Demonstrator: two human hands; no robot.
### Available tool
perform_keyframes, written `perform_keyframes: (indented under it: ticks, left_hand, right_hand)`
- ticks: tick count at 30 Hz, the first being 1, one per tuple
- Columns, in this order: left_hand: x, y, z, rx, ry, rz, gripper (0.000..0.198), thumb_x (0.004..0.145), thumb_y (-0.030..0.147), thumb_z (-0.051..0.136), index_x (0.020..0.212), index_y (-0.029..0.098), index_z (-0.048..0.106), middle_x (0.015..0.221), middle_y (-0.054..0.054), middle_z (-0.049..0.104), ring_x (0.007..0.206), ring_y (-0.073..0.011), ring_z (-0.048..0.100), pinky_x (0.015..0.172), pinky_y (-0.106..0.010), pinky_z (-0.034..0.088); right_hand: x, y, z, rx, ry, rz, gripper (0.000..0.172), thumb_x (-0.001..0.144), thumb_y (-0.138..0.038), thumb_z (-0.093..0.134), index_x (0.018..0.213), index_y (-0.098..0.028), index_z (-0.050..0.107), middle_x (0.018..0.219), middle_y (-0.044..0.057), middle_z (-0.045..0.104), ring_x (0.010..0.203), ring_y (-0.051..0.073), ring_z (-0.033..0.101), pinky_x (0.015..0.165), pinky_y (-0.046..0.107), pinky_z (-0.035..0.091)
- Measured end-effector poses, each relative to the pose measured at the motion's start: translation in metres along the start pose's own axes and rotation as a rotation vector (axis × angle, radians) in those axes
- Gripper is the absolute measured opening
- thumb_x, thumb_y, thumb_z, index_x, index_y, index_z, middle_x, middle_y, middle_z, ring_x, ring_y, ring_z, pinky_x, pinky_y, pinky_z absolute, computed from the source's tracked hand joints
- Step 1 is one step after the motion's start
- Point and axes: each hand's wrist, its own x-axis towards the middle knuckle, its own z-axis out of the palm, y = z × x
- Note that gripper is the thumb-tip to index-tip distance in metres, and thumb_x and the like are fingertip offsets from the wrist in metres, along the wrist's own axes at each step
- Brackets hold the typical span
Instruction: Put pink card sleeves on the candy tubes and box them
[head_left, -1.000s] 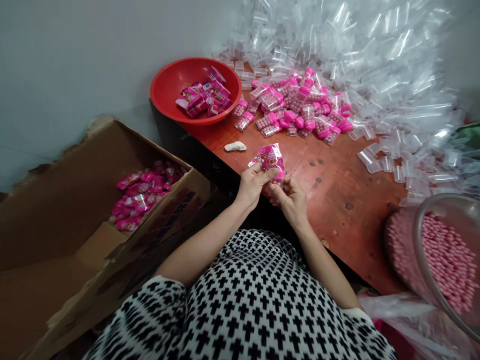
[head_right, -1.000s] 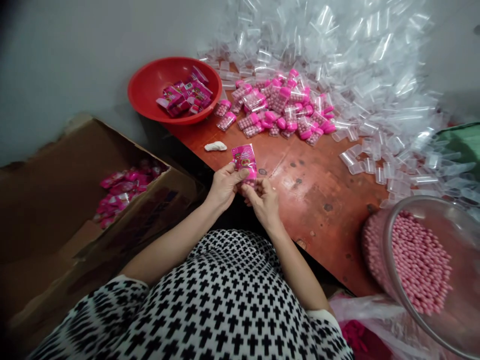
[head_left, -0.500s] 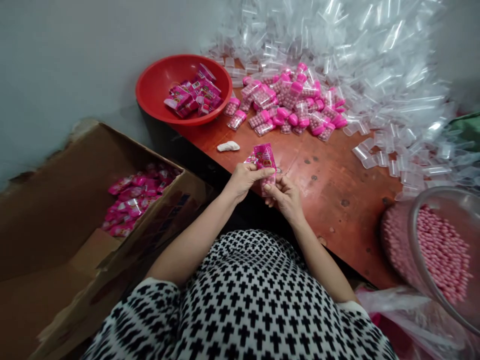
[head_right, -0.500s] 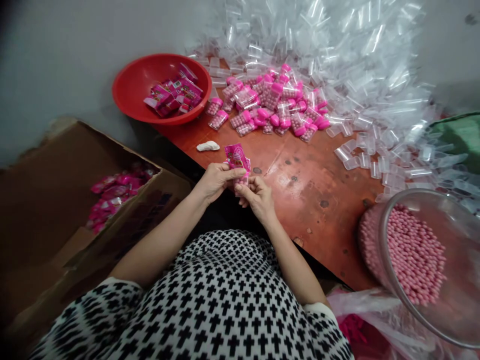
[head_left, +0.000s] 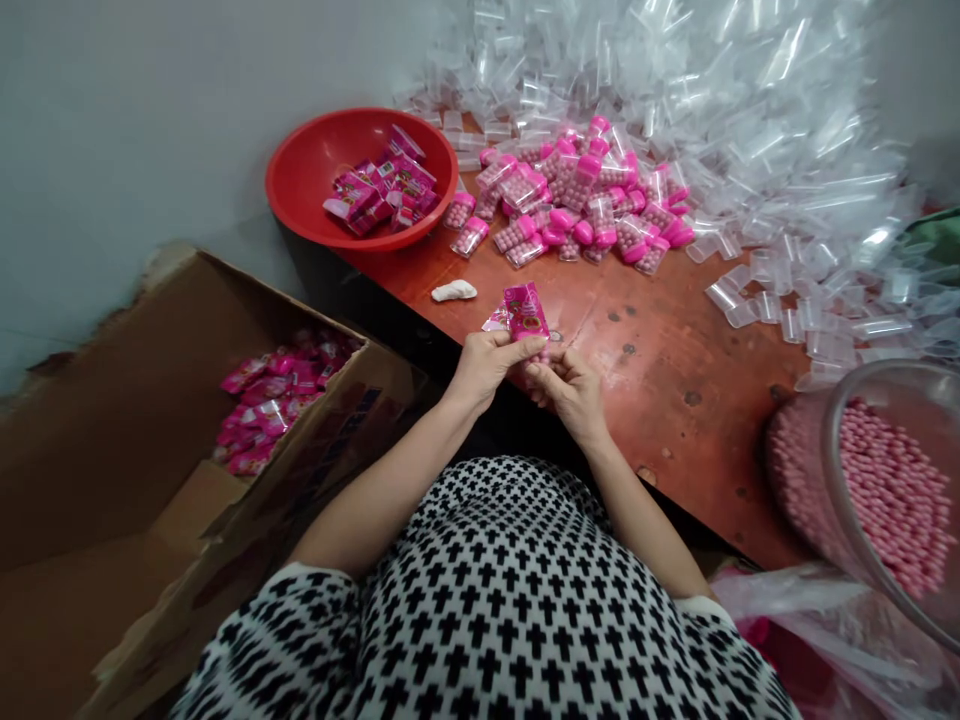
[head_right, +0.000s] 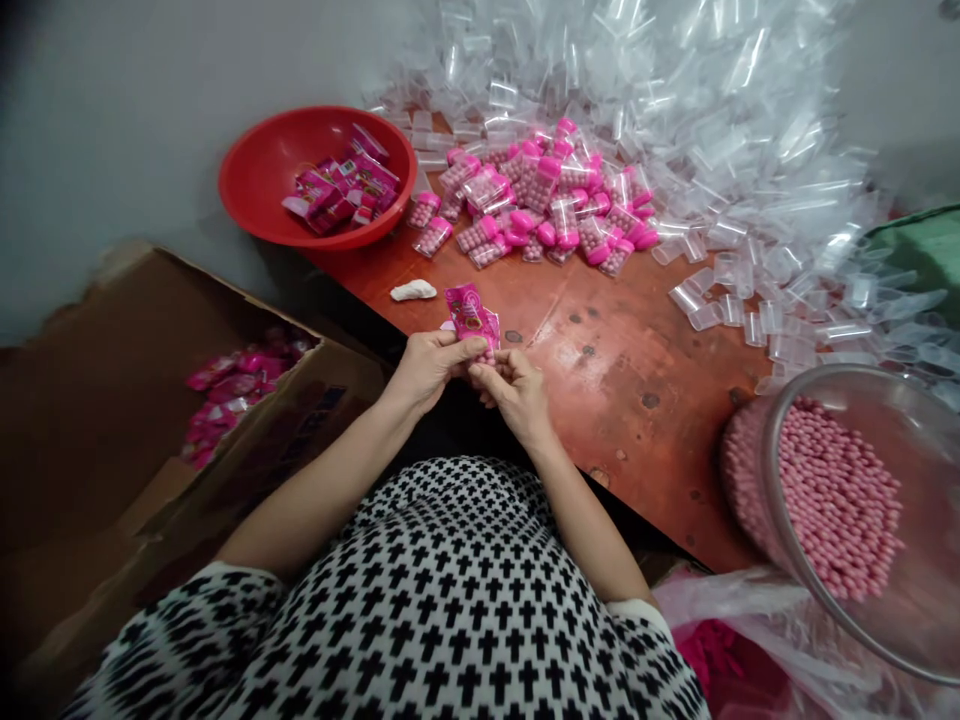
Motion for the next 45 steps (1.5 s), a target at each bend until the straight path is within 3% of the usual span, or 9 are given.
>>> perform_keyframes:
  ticks: [2,5,10,14,21,27,31,39,45]
  left_hand:
    - [-0.001,-0.003,0.005,0.007,0.068,0.042,0.036,0.053,0.04,0.089,0.06,0.01,0.069,0.06,-0.004,0.065,0.051,-0.0111,0.057,0.05,-0.022,0.045]
    - [-0.005,-0.006,0.011,0.012,0.075,0.046,0.038,0.055,0.043,0.087,0.058,0.011,0.067,0.056,-0.002,0.062,0.046,-0.0103,0.054,0.046,-0.022,0.042]
    - [-0.013,-0.005,0.009,-0.068,-0.065,-0.022,0.04,0.062,0.044,0.084,0.053,0.01,0.063,0.047,-0.002,0.057,0.041,-0.0114,0.052,0.045,-0.025,0.043]
    - [-0.014,-0.002,-0.002,-0.146,-0.195,-0.127,0.039,0.058,0.039,0.087,0.056,0.008,0.064,0.05,-0.005,0.058,0.046,-0.0128,0.055,0.049,-0.026,0.046]
    - [-0.014,-0.005,-0.005,-0.251,-0.124,-0.091,0.04,0.062,0.045,0.085,0.067,0.009,0.067,0.068,-0.008,0.068,0.055,-0.0138,0.06,0.051,-0.026,0.048]
    - [-0.017,-0.015,0.01,-0.19,0.02,-0.037,0.042,0.054,0.043,0.088,0.061,0.01,0.064,0.058,-0.003,0.062,0.047,-0.0098,0.054,0.047,-0.024,0.046]
    - [-0.023,-0.02,0.014,-0.168,0.082,-0.043,0.039,0.055,0.04,0.088,0.061,0.01,0.065,0.054,-0.001,0.06,0.045,-0.0084,0.051,0.048,-0.022,0.044]
    - [-0.021,-0.018,0.013,-0.288,0.084,-0.066,0.041,0.052,0.04,0.089,0.063,0.01,0.062,0.059,-0.002,0.061,0.048,-0.0076,0.051,0.046,-0.021,0.04]
    - [-0.02,-0.019,0.003,-0.213,-0.089,-0.133,0.038,0.054,0.038,0.087,0.061,0.008,0.065,0.053,-0.001,0.057,0.043,-0.0073,0.048,0.043,-0.022,0.039]
  right_hand:
    - [-0.001,-0.001,0.0,-0.034,0.046,-0.044,0.031,0.074,-0.044,0.074,0.087,-0.02,0.06,0.065,-0.005,0.067,0.046,0.007,0.058,0.041,0.017,0.046]
    - [-0.001,-0.003,-0.002,0.032,0.026,-0.016,0.031,0.071,-0.043,0.076,0.084,-0.02,0.061,0.062,-0.005,0.067,0.043,0.008,0.057,0.039,0.017,0.045]
    - [0.0,0.0,-0.001,0.288,-0.064,0.164,0.036,0.062,-0.05,0.079,0.07,-0.018,0.062,0.054,-0.003,0.064,0.032,0.007,0.048,0.028,0.018,0.036]
    - [-0.001,0.001,0.001,0.295,-0.075,0.175,0.035,0.062,-0.047,0.08,0.071,-0.018,0.063,0.056,-0.002,0.066,0.034,0.007,0.05,0.028,0.017,0.036]
    - [-0.005,-0.003,-0.001,0.166,-0.077,0.147,0.036,0.065,-0.047,0.08,0.08,-0.018,0.065,0.06,-0.003,0.068,0.039,0.008,0.056,0.034,0.017,0.043]
    - [-0.007,-0.002,0.0,0.093,0.049,0.073,0.037,0.064,-0.047,0.081,0.078,-0.019,0.062,0.056,-0.004,0.066,0.039,0.008,0.055,0.035,0.017,0.044]
    - [-0.009,0.001,-0.001,0.16,0.05,0.128,0.04,0.063,-0.048,0.081,0.079,-0.019,0.058,0.057,-0.004,0.067,0.037,0.009,0.055,0.033,0.018,0.043]
    - [-0.017,0.013,0.002,-0.049,0.087,-0.055,0.036,0.069,-0.044,0.079,0.085,-0.019,0.059,0.066,-0.004,0.069,0.045,0.007,0.058,0.04,0.016,0.047]
    - [-0.017,0.011,0.007,0.237,0.037,0.067,0.039,0.066,-0.048,0.079,0.079,-0.019,0.057,0.057,-0.004,0.067,0.036,0.008,0.055,0.032,0.016,0.043]
